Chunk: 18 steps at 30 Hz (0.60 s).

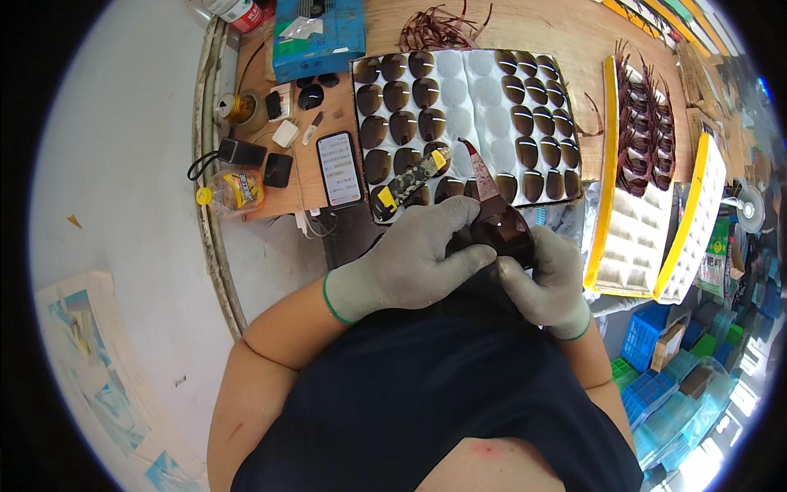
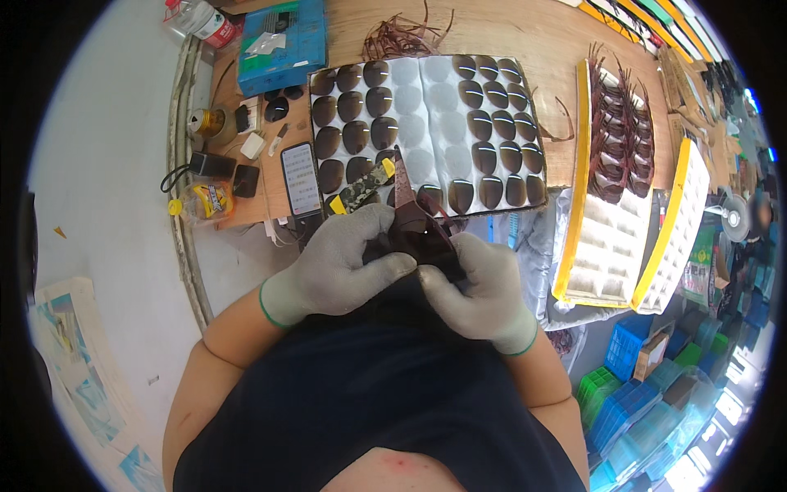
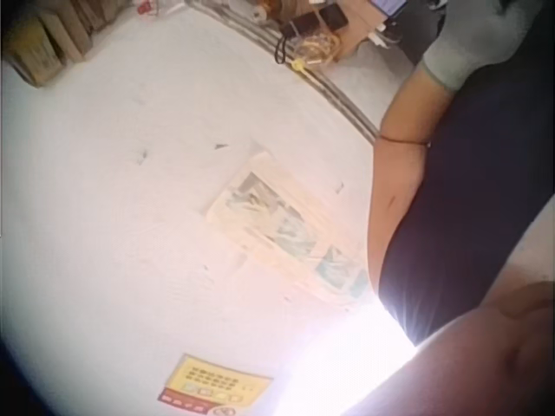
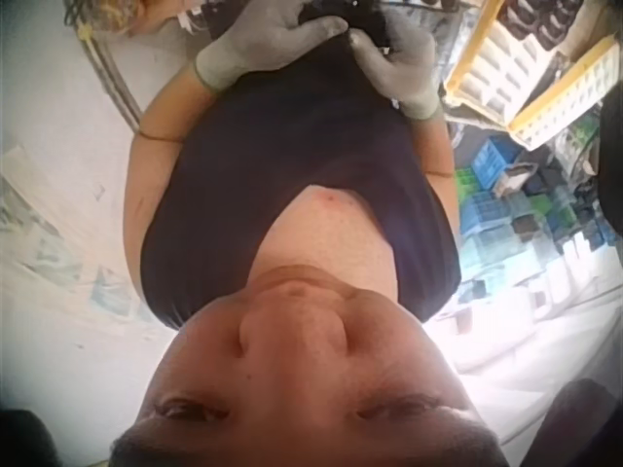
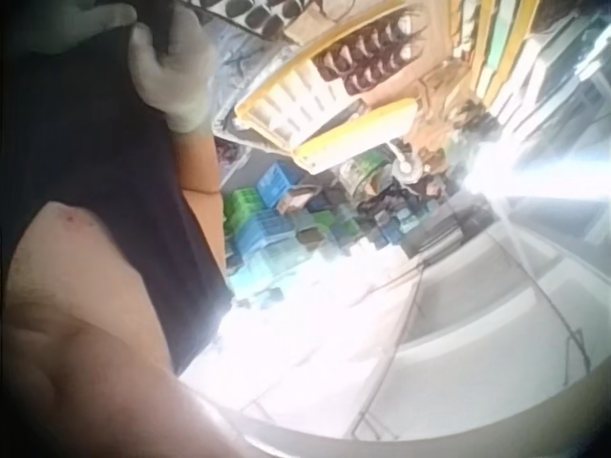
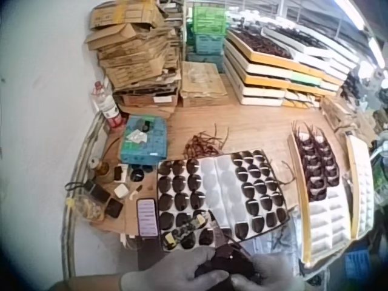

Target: The person repeatedly picks dark oval objects from a foam tray and attaches red string to each one, then places the finished items into a yellow tray. The process is repeated for multiple items throughout the clip.

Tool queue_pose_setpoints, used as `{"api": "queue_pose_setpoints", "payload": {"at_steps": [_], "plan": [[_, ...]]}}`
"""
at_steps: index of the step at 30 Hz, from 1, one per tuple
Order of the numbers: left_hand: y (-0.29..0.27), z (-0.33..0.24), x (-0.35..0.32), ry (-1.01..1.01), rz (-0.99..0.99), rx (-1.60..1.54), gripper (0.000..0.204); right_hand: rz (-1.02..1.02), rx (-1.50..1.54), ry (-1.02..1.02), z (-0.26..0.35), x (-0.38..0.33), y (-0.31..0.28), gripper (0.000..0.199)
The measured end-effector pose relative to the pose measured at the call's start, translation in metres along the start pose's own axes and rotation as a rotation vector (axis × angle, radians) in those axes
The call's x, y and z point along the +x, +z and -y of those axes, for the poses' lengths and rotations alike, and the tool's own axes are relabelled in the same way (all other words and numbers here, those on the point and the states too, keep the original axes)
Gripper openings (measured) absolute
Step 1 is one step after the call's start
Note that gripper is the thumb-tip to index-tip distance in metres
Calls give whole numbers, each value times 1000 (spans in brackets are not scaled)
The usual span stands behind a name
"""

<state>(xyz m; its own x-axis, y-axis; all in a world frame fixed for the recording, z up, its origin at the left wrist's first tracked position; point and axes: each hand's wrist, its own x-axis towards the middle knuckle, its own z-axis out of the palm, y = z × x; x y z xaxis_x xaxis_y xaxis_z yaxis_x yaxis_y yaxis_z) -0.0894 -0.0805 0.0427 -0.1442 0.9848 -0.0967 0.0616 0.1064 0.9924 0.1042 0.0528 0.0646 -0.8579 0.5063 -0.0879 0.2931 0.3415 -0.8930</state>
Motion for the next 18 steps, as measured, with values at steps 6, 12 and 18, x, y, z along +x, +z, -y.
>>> {"api": "queue_pose_setpoints", "payload": {"at_steps": [6,12,18], "plan": [[0,-8,15,-129,71,-87,31,-28,-63,-95,-2,4,-10,21],[4,-5,72,313,129,107,36,149,401,118,-18,27,-34,41],[-3,24,130,207,5,321,31,-61,-313,-24,-94,60,-102,44]]}}
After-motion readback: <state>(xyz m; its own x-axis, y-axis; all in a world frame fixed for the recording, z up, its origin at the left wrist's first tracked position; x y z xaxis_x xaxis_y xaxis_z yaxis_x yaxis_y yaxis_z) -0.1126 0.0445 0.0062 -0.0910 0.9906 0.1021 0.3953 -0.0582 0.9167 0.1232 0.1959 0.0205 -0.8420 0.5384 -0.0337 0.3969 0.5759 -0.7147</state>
